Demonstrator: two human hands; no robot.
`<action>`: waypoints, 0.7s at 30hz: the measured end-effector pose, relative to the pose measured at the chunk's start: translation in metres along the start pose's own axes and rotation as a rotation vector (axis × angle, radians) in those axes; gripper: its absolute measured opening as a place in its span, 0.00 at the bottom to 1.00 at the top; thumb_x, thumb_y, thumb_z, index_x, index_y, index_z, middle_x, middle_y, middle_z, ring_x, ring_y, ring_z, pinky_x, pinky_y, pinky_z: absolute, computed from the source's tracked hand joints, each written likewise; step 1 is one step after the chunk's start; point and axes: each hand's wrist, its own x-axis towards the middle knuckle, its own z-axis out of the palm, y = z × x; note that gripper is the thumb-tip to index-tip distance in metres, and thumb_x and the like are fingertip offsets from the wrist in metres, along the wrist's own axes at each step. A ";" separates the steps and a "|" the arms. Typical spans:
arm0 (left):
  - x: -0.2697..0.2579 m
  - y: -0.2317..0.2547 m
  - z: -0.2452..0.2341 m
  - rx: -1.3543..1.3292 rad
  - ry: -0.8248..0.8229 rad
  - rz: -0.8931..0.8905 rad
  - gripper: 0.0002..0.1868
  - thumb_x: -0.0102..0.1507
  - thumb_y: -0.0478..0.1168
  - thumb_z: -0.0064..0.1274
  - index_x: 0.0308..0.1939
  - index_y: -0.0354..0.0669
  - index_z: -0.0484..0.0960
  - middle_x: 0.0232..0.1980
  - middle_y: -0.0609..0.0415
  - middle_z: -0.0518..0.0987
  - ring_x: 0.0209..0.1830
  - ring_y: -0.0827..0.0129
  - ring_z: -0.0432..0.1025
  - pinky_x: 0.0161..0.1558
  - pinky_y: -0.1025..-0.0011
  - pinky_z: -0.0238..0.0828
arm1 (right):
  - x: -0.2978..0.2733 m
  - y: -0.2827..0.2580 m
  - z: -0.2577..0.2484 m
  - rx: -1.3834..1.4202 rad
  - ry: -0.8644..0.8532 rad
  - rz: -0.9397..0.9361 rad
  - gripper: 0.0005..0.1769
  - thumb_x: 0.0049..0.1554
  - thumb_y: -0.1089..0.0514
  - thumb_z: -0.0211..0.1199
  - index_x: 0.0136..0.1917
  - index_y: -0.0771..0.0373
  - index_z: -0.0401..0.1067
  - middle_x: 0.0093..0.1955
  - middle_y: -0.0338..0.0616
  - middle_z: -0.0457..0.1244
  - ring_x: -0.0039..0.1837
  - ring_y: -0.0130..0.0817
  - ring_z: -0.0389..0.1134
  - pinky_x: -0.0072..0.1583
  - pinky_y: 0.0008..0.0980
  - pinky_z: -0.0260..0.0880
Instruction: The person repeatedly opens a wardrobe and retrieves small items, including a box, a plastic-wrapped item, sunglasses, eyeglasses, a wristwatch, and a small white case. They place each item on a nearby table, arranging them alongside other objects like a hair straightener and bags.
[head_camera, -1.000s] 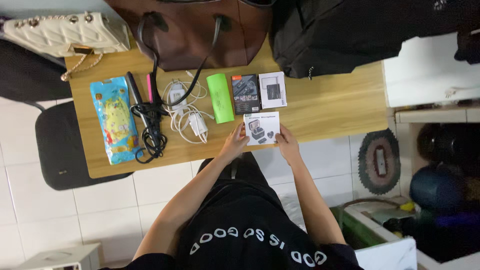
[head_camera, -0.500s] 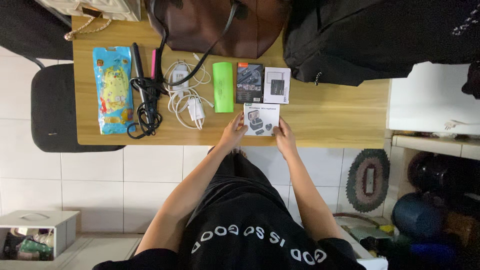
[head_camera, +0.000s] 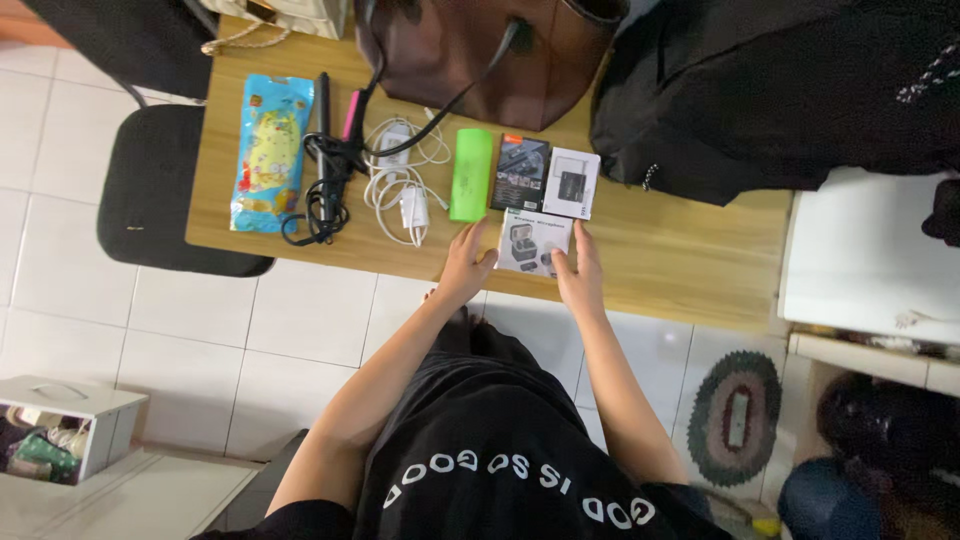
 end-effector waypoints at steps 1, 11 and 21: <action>0.000 0.007 -0.004 0.013 0.012 0.005 0.36 0.62 0.38 0.57 0.74 0.43 0.64 0.72 0.37 0.68 0.72 0.42 0.61 0.71 0.54 0.58 | 0.002 -0.008 0.000 0.014 -0.006 -0.035 0.37 0.62 0.56 0.62 0.81 0.61 0.53 0.80 0.59 0.53 0.80 0.52 0.54 0.76 0.43 0.54; -0.019 0.073 -0.054 0.059 0.191 0.075 0.36 0.62 0.35 0.57 0.75 0.45 0.64 0.75 0.38 0.63 0.77 0.41 0.55 0.75 0.52 0.51 | 0.005 -0.093 0.013 -0.039 -0.140 -0.345 0.39 0.63 0.56 0.62 0.82 0.63 0.50 0.83 0.62 0.47 0.85 0.62 0.42 0.79 0.51 0.45; -0.050 0.104 -0.119 0.089 0.392 0.076 0.38 0.59 0.32 0.55 0.74 0.46 0.65 0.77 0.39 0.62 0.80 0.42 0.53 0.77 0.53 0.52 | -0.012 -0.180 0.035 -0.047 -0.342 -0.515 0.42 0.62 0.58 0.62 0.83 0.63 0.46 0.84 0.64 0.44 0.85 0.64 0.37 0.79 0.53 0.40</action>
